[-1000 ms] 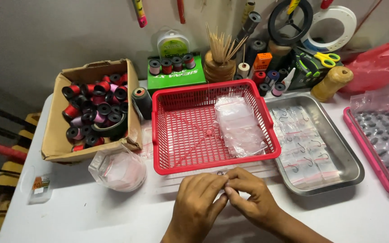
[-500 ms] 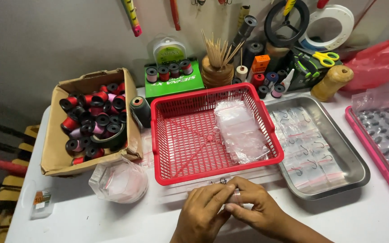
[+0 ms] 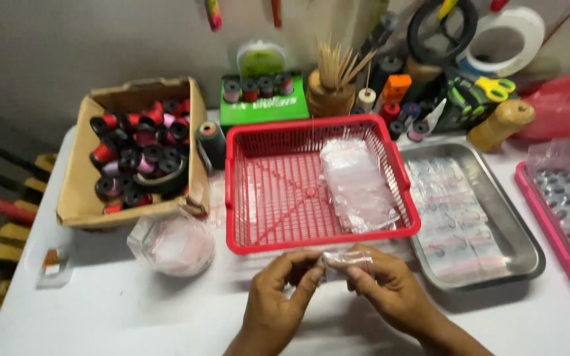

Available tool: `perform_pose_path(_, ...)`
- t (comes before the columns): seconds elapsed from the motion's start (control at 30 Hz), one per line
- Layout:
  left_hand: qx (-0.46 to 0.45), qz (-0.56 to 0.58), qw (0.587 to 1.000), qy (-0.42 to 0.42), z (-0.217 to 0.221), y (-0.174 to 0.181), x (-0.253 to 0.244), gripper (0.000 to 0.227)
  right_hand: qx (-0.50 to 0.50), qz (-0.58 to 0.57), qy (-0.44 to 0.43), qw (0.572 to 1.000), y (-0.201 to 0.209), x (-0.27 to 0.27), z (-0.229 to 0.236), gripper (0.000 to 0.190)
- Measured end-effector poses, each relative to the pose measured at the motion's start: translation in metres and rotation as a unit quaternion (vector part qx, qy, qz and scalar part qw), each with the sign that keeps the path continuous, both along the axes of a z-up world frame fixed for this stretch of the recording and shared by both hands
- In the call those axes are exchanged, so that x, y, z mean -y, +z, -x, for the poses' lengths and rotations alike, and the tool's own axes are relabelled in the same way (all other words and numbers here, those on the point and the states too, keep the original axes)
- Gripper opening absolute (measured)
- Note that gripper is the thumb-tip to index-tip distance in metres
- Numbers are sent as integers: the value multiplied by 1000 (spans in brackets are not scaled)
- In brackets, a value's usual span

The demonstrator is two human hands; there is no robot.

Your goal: The person places small metal hooks into clear plastic bags on a white table. They seal each bag and place it into a metal tray. The workspace includes a red basket, a cardboard box of spools, and a pink tray of weights.

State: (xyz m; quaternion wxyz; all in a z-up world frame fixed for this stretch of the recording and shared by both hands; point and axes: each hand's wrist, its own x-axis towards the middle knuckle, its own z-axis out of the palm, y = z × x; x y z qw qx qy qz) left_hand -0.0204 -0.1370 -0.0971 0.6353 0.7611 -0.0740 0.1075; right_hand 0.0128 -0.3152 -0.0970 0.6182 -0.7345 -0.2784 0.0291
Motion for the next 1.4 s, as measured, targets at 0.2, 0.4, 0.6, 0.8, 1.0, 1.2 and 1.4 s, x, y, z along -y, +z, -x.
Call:
perform_pose_path(0.2, -107, 52, 993, 5, 2, 6, 3, 24, -45, -4, 6, 999, -8, -5, 7, 27)
perform_pose_path(0.4, -137, 73, 987, -41, 4, 6, 10, 18, -88, 11, -34, 995, -20, -3, 10, 30)
perform_pose_path(0.6, -176, 138, 974, -36, 7, 3, 11, 36, -92, -3, -15, 996, -17, -5, 13, 30)
perform_pose_path(0.8, -121, 101, 987, -2, 5, 0, 10, 24, -42, 3, 35, 999, -20, -6, 12, 27)
perform_pose_path(1.0, -124, 86, 988, 16, 3, 5, 8, 22, -37, -31, 66, 997, -12, -9, 11, 27)
perform_pose_path(1.2, -3, 4, 999, 38, 2, 8, 4, 18, -2, 11, 60, 998, -4, -10, 12, 28)
perform_pose_path(1.4, 22, 4, 999, 37, 3, 12, 5, 16, 21, 29, 48, 998, -8, -7, 8, 26)
